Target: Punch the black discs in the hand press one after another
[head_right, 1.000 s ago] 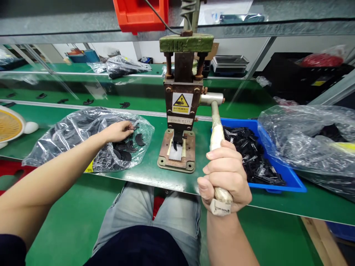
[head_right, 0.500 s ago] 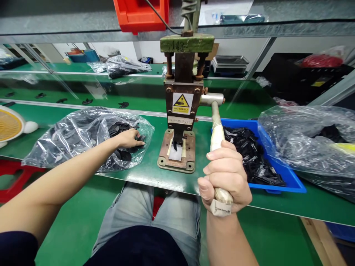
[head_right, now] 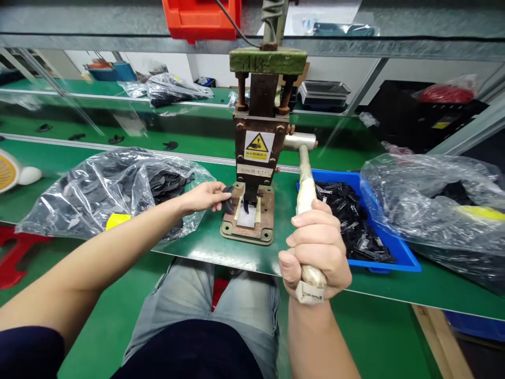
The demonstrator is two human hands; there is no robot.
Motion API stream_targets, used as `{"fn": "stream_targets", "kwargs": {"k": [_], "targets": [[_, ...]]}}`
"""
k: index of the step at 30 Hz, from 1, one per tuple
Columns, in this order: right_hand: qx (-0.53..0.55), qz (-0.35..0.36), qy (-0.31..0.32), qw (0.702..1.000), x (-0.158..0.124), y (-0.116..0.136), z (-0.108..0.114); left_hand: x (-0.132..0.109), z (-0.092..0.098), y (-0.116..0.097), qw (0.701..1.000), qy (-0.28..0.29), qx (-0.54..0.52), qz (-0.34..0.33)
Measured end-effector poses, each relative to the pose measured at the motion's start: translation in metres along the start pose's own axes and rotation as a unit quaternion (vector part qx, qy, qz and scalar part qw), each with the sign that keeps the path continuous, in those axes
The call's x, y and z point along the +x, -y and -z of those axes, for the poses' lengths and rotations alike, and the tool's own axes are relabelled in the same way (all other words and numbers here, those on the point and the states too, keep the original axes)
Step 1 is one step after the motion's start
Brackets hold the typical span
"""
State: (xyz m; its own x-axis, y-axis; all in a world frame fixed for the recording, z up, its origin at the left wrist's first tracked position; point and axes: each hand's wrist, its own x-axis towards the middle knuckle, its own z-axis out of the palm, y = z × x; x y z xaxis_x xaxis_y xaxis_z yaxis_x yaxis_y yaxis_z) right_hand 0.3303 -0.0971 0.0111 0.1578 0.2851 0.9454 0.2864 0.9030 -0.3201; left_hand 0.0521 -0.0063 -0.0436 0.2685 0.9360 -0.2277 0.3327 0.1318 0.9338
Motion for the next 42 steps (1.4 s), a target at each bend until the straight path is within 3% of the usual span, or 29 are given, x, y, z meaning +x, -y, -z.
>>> {"fn": "stream_targets", "kwargs": {"k": [7, 18, 27, 32, 35, 39, 42], "targets": [[0.001, 0.001, 0.003, 1.0, 0.0, 0.002, 0.0, 0.019, -0.014, 0.002, 1.0, 0.008, 0.015, -0.016], [0.0, -0.004, -0.023, 1.0, -0.003, -0.001, -0.003, 0.027, -0.013, 0.0, 0.999, 0.023, 0.05, -0.004], [0.001, -0.005, -0.047, 0.999, -0.003, -0.002, -0.009, 0.039, -0.014, -0.007, 0.994, 0.054, -0.015, 0.098], [0.022, 0.034, -0.111, 0.993, -0.002, -0.008, -0.019, 0.04, -0.02, -0.006, 0.99, 0.05, -0.054, 0.123], [0.035, 0.049, -0.107, 0.992, 0.015, -0.007, -0.023, 0.037, -0.022, 0.0, 0.989, 0.046, -0.08, 0.112], [0.032, 0.079, -0.064, 0.994, 0.069, 0.0, -0.024, 0.031, -0.025, 0.006, 0.991, 0.038, -0.101, 0.082], [0.031, 0.017, 0.009, 0.999, 0.105, 0.0, -0.02, 0.016, -0.023, 0.002, 0.993, 0.021, -0.104, 0.05]]}}
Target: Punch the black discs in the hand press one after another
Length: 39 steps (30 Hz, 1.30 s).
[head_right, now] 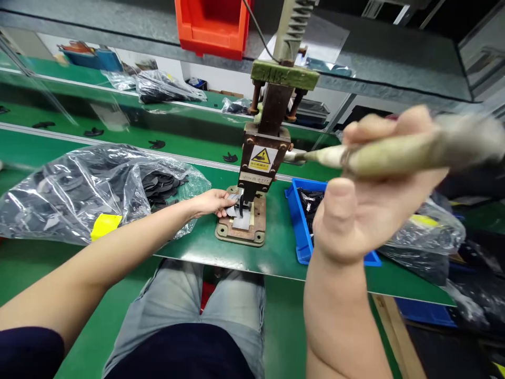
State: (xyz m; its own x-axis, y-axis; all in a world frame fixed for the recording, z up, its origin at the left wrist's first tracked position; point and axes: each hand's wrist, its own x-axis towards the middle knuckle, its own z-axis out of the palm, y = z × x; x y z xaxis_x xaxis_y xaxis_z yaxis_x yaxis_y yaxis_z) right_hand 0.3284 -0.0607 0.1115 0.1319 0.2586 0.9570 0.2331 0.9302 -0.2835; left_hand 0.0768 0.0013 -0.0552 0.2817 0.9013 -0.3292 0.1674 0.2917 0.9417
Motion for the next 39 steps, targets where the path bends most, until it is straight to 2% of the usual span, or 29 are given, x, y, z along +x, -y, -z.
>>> {"fn": "stream_targets", "kwargs": {"k": [2, 4, 5, 7, 8, 10, 12, 14, 20, 23, 27, 29, 30, 32, 33, 35, 36, 39], "targets": [[-0.013, -0.047, -0.007, 0.999, 0.0, -0.006, 0.003, -0.018, 0.003, -0.005, 1.0, -0.009, -0.001, -0.02], [-0.03, -0.085, -0.038, 0.995, -0.025, -0.012, 0.004, -0.042, 0.007, -0.011, 0.999, -0.012, -0.001, -0.043], [-0.029, -0.118, -0.026, 0.992, -0.046, -0.014, 0.002, -0.055, 0.009, -0.014, 0.998, -0.009, -0.001, -0.055], [-0.013, -0.199, 0.056, 0.978, -0.095, -0.014, -0.005, -0.081, 0.011, -0.018, 0.997, 0.003, 0.002, -0.077], [0.005, -0.241, 0.116, 0.964, -0.12, -0.012, -0.011, -0.093, 0.011, -0.019, 0.996, 0.008, 0.005, -0.086], [0.039, -0.303, 0.196, 0.932, -0.164, -0.003, -0.025, -0.113, 0.009, -0.02, 0.995, 0.018, 0.012, -0.099], [0.062, -0.341, 0.227, 0.91, -0.193, 0.007, -0.04, -0.127, 0.006, -0.019, 0.994, 0.029, 0.016, -0.103], [0.069, -0.362, 0.224, 0.902, -0.207, 0.015, -0.05, -0.137, 0.002, -0.017, 0.994, 0.038, 0.02, -0.099], [0.056, -0.36, 0.224, 0.904, -0.214, 0.029, -0.059, -0.148, 0.001, -0.015, 0.995, 0.075, 0.013, -0.065], [0.04, -0.339, 0.253, 0.905, -0.209, 0.032, -0.056, -0.144, 0.007, -0.014, 0.994, 0.1, 0.006, -0.042], [-0.003, -0.287, 0.314, 0.905, -0.195, 0.03, -0.049, -0.136, 0.017, -0.011, 0.993, 0.082, 0.072, -0.04], [-0.026, -0.257, 0.337, 0.905, -0.188, 0.027, -0.044, -0.137, 0.018, -0.01, 0.99, 0.044, 0.119, -0.059], [-0.036, -0.243, 0.346, 0.905, -0.186, 0.026, -0.042, -0.138, 0.017, -0.01, 0.986, 0.003, 0.146, -0.085], [-0.051, -0.221, 0.36, 0.905, -0.185, 0.024, -0.038, -0.144, 0.011, -0.011, 0.959, -0.088, 0.213, -0.163], [-0.056, -0.212, 0.365, 0.905, -0.186, 0.023, -0.037, -0.147, 0.007, -0.012, 0.94, -0.116, 0.248, -0.204], [-0.061, -0.197, 0.375, 0.904, -0.188, 0.023, -0.035, -0.151, -0.002, -0.011, 0.911, -0.116, 0.301, -0.259], [-0.062, -0.19, 0.379, 0.904, -0.189, 0.023, -0.034, -0.151, -0.006, -0.01, 0.908, -0.099, 0.311, -0.265], [-0.054, -0.171, 0.385, 0.905, -0.191, 0.024, -0.032, -0.145, -0.013, -0.005, 0.935, -0.059, 0.272, -0.22]]}}
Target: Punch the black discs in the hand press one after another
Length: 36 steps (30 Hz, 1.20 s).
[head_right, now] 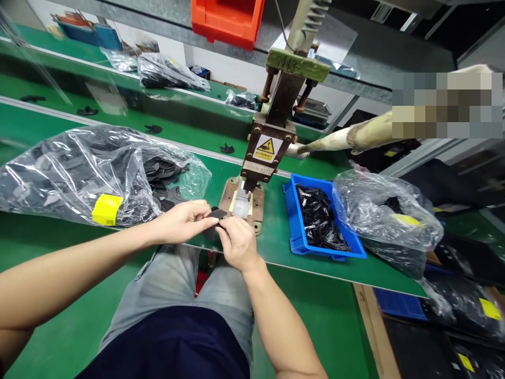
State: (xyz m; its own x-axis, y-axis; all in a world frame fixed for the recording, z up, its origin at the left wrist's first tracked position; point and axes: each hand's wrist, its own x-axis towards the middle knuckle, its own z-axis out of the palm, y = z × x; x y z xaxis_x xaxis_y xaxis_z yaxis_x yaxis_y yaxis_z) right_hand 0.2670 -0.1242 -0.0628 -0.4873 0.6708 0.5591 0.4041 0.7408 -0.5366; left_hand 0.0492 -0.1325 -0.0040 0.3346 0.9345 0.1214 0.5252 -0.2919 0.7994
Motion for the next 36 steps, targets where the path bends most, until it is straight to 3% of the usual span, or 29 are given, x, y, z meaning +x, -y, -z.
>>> {"fn": "stream_targets", "kwargs": {"k": [6, 9, 13, 18, 19, 23, 28, 33, 36], "targets": [[0.009, 0.019, -0.007, 1.0, -0.007, 0.001, 0.002, 0.007, -0.009, 0.01, 0.98, 0.085, -0.149, 0.104], [0.003, 0.008, -0.012, 1.0, -0.008, 0.0, 0.001, 0.008, -0.012, 0.003, 0.988, 0.065, -0.096, 0.102], [0.006, -0.005, -0.013, 1.0, -0.009, -0.001, 0.003, 0.011, -0.013, -0.009, 0.998, 0.012, 0.024, 0.053], [0.042, -0.022, -0.059, 0.997, -0.015, 0.003, 0.009, 0.017, -0.012, 0.001, 0.976, 0.117, -0.167, 0.079], [0.052, -0.027, -0.066, 0.996, -0.016, 0.003, 0.01, 0.018, -0.012, 0.005, 0.969, 0.121, -0.198, 0.08], [0.092, -0.058, -0.087, 0.99, -0.022, 0.002, 0.012, 0.014, -0.017, 0.011, 0.956, 0.042, -0.275, 0.092], [0.134, -0.132, -0.063, 0.98, -0.026, 0.005, 0.018, 0.009, -0.029, 0.008, 0.925, 0.119, -0.343, 0.109], [0.148, -0.215, -0.031, 0.965, -0.023, 0.012, 0.04, 0.011, -0.042, 0.02, 0.928, 0.114, -0.342, 0.095], [0.107, -0.241, -0.027, 0.964, -0.01, 0.004, 0.072, 0.009, -0.045, 0.037, 0.962, 0.054, -0.252, 0.089]]}}
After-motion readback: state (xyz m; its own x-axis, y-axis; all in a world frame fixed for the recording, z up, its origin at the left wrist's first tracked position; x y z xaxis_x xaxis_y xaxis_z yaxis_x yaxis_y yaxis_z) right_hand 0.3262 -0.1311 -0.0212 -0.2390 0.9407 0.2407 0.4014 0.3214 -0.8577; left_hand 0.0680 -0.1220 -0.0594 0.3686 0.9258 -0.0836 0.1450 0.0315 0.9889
